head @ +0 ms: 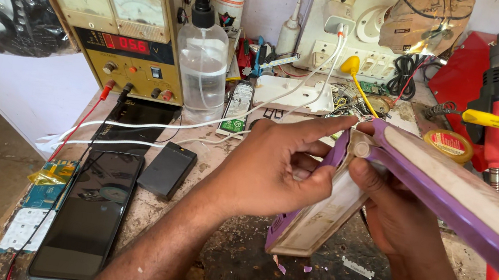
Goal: The person disassembles a purple and white plastic housing, removes a battery, and uses pliers to trim wires on a white plastic component. They then place the battery back into the purple housing and reassemble the unit.
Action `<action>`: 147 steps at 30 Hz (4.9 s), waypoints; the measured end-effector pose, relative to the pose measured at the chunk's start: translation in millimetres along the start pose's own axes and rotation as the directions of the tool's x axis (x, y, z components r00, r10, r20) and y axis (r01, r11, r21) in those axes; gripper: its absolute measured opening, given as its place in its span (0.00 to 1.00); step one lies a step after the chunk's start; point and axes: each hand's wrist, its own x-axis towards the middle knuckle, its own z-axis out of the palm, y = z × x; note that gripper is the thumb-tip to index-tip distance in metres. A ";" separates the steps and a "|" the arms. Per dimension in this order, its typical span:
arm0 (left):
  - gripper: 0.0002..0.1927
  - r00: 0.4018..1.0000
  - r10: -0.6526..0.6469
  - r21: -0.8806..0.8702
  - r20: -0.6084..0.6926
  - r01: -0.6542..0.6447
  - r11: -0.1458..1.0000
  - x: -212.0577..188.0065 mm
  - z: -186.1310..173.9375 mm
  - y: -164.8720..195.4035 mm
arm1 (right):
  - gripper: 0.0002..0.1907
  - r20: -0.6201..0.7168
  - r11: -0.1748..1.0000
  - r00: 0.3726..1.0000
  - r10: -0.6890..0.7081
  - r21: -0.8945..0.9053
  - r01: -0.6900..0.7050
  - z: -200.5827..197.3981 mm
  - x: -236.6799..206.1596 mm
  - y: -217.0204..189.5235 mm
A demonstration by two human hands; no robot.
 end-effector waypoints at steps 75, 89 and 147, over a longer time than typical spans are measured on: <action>0.24 0.881 -0.415 0.293 0.229 0.344 0.892 13.6 -3.7 -41.8 | 0.12 0.104 0.581 0.887 -0.450 -0.720 0.379 48.1 -34.5 5.9; 0.25 0.855 -0.459 0.340 0.241 0.369 0.865 17.9 0.3 -42.7 | 0.09 0.070 0.725 0.933 -0.352 -0.610 0.319 45.8 -23.3 12.3; 0.26 0.834 -0.534 0.474 0.142 0.416 0.776 19.8 8.8 -45.3 | 0.08 0.062 0.565 0.950 -0.306 -0.791 0.234 49.3 -3.9 12.8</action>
